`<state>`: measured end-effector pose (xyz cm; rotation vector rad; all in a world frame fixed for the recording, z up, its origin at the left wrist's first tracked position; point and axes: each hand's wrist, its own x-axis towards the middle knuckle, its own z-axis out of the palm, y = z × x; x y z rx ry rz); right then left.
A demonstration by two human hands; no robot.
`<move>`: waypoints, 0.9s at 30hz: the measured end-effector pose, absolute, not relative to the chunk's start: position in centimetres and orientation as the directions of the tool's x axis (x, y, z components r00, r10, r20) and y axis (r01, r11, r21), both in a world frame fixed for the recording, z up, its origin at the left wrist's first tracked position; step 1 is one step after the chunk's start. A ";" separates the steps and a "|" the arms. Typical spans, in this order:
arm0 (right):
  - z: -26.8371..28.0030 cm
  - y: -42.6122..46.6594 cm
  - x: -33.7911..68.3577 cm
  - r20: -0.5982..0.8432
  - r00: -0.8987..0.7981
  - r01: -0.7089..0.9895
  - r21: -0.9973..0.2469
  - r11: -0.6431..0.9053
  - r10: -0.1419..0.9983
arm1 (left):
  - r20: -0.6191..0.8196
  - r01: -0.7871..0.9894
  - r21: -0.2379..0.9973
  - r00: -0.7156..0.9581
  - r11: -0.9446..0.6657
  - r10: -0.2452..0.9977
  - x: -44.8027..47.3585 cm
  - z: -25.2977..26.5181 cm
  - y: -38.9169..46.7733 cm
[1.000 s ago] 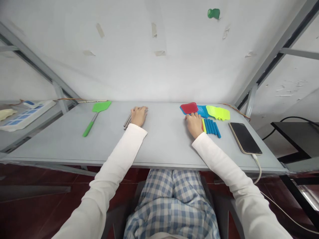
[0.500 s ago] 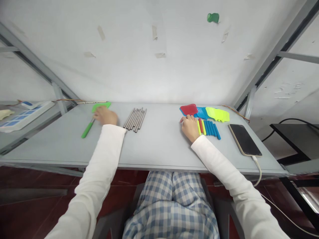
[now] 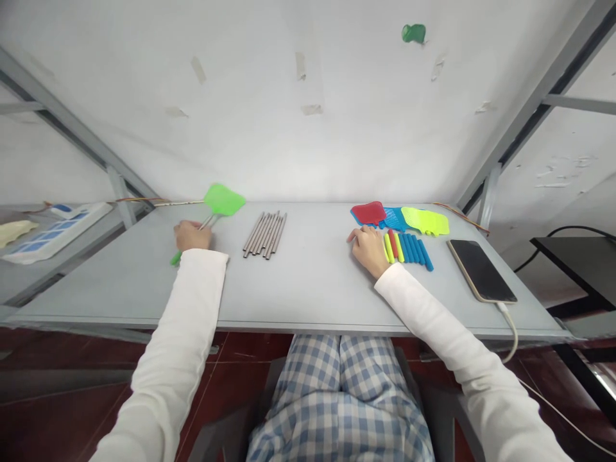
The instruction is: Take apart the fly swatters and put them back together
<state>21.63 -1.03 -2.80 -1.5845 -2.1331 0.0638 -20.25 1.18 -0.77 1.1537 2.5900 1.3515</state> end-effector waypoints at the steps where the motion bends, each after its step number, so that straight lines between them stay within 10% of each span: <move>1: -2.8 -1.0 21.6 0.353 -0.227 0.879 -0.327 0.347 0.908 | 0.355 0.632 0.695 -0.715 0.342 0.602 -19.9 -0.8 1.5; 6: -2.7 -1.2 21.0 0.407 -0.295 0.793 -0.399 0.459 0.864 | 0.621 0.825 0.562 -0.376 -0.056 0.687 -14.6 -0.3 1.5; 14: -2.1 -2.8 19.5 0.359 -0.245 0.564 -0.702 0.434 0.900 | 0.607 0.809 0.319 0.226 -0.494 0.762 -1.1 -2.4 -1.5; 21: -1.4 -1.9 19.1 0.129 -0.017 -0.193 -0.974 0.123 0.992 | 0.601 0.786 0.061 0.463 -0.615 0.651 3.8 -3.5 -2.8; 24: -1.5 -1.1 19.6 0.087 -0.031 -0.367 -0.928 0.069 0.996 | 0.597 0.720 0.215 0.437 -0.659 0.673 5.0 -3.3 -2.6; 27: -1.5 -0.3 20.6 0.044 -0.032 -0.377 -0.926 0.028 0.999 | 0.547 0.443 0.638 0.315 -0.630 0.776 5.7 -2.8 -1.9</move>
